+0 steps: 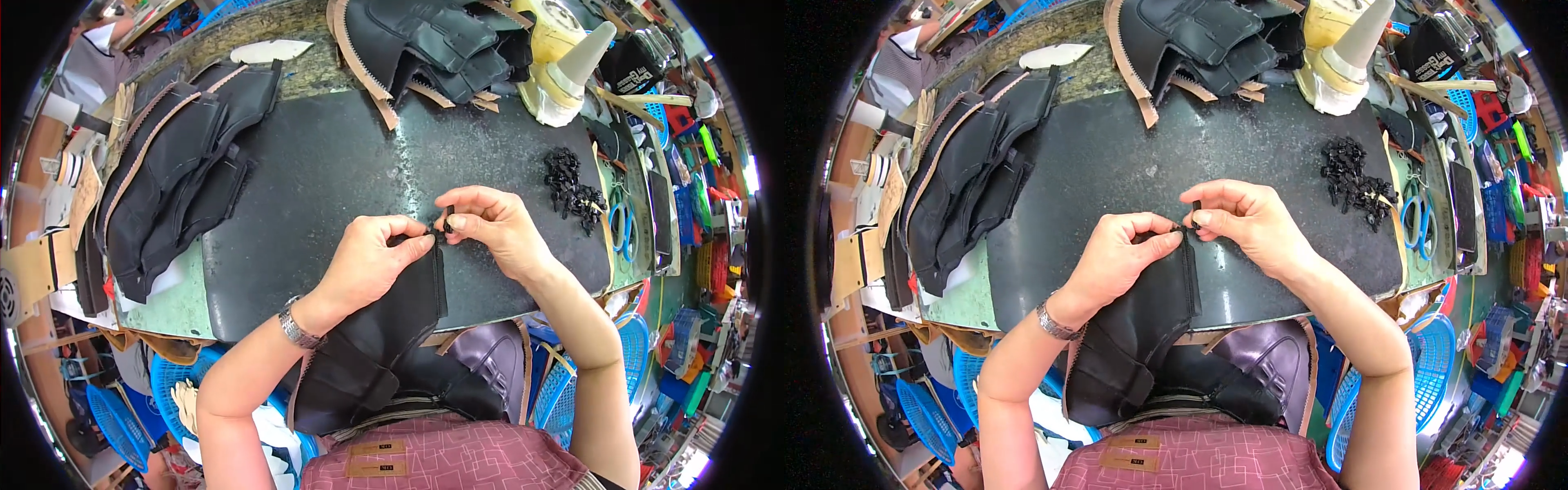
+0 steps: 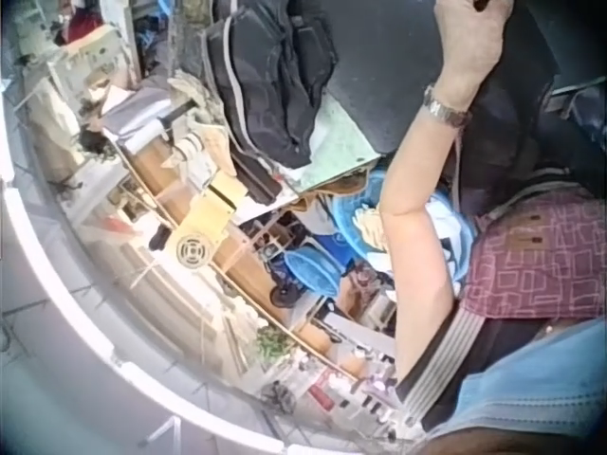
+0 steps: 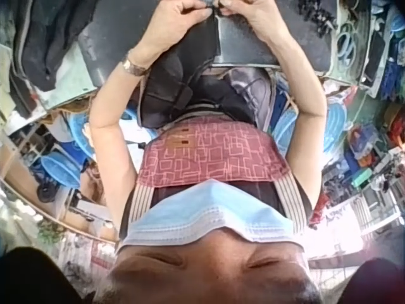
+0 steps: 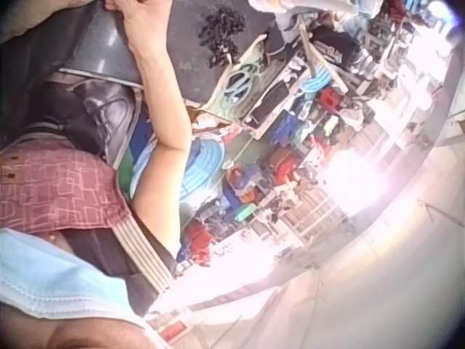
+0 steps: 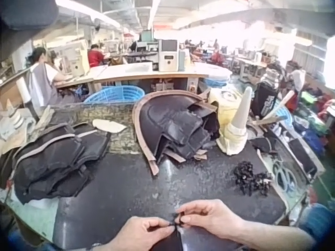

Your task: Assembling shoe components by hand, specifically attaching lining or decorative strips to leather shoe uppers.

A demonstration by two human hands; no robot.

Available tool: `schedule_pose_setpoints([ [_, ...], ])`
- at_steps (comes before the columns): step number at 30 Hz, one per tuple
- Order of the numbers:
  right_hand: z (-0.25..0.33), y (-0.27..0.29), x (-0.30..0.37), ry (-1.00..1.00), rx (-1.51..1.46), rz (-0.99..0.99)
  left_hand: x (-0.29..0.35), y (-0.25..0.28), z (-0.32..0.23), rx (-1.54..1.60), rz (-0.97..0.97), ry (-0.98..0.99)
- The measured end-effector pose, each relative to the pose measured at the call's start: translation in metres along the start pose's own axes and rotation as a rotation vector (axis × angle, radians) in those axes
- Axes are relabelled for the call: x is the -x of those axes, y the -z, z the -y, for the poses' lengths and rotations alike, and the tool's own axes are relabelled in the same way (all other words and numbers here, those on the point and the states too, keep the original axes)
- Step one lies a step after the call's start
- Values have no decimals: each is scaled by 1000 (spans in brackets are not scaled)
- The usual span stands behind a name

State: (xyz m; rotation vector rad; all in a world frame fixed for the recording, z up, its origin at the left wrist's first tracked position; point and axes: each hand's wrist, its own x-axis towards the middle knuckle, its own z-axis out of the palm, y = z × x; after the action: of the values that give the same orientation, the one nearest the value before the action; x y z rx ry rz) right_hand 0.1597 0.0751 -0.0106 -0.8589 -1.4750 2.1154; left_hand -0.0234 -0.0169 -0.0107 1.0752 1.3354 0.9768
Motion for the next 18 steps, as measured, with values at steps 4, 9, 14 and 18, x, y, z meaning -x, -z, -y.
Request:
schedule_pose_setpoints([
  [4, 7, -5, -2, 8, 81, 1, -1, 1, -5, -72, 8, 80],
  [9, 11, -7, 1, -42, 230, -8, -2, -3, 1, -78, -15, 20],
  [14, 9, -19, 15, 415, 833, -52, -3, -3, 6, -37, -34, -15],
  [18, 9, -30, 24, 1089, 1374, 42, 1, 0, -3, 200, 2, 84],
])
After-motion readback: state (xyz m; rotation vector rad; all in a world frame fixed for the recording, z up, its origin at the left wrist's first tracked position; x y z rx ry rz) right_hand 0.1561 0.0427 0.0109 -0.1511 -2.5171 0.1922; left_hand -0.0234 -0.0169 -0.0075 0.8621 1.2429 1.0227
